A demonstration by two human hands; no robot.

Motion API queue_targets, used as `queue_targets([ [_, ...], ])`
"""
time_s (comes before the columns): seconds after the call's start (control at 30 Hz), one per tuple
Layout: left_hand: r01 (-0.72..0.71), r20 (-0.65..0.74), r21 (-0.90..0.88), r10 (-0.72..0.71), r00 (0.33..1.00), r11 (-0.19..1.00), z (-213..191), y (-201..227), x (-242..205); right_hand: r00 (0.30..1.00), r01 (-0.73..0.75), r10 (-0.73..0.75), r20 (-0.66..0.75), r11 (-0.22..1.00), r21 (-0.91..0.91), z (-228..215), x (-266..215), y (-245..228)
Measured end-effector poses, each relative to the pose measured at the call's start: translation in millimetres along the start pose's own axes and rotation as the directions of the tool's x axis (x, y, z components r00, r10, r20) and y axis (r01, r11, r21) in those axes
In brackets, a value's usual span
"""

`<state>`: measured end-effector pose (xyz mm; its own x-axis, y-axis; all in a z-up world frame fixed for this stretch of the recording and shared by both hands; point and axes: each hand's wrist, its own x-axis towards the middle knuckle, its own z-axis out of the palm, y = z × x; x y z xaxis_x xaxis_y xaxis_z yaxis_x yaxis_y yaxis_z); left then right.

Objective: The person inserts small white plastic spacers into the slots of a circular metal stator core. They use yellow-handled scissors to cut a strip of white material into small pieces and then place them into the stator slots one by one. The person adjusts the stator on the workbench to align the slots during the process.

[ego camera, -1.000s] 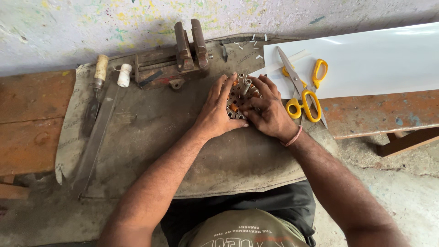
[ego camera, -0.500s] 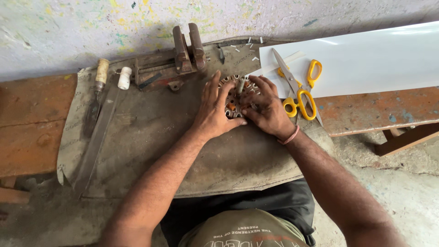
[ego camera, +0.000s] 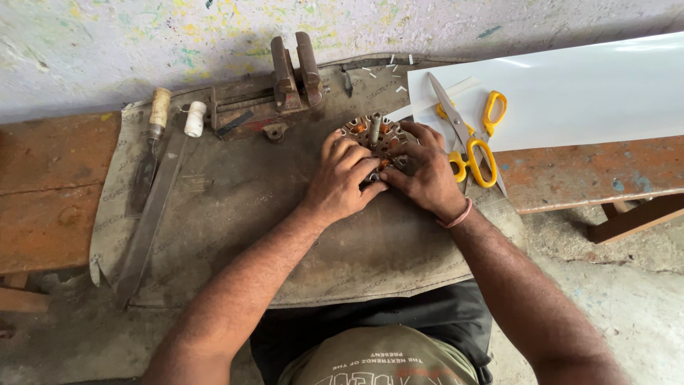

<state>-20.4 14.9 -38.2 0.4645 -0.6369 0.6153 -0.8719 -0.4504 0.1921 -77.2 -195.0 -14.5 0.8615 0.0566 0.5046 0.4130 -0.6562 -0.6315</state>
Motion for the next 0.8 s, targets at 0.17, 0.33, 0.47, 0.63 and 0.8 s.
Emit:
queue_targets([
  [0.17,0.006,0.044,-0.009,-0.005,0.999,1.0,-5,2,0,0.998,0.062,-0.061,0.019,0.997,-0.05,2,2,-2],
  [0.33,-0.014,0.028,-0.009,0.014,0.999,1.0,-5,4,1,0.994,0.108,-0.105,0.027,0.988,-0.112,3,-1,-4],
  [0.47,-0.008,0.026,-0.013,0.008,1.0,1.0,-5,4,1,0.996,0.089,-0.088,0.032,0.995,-0.048,2,3,-1],
  [0.63,-0.001,0.013,-0.026,0.001,1.0,1.0,-3,3,0,0.999,-0.011,0.012,0.044,1.0,-0.012,6,9,4],
  [0.8,-0.016,0.021,-0.015,0.016,1.0,1.0,-8,5,2,0.997,-0.049,0.049,0.055,0.999,0.002,6,9,3],
])
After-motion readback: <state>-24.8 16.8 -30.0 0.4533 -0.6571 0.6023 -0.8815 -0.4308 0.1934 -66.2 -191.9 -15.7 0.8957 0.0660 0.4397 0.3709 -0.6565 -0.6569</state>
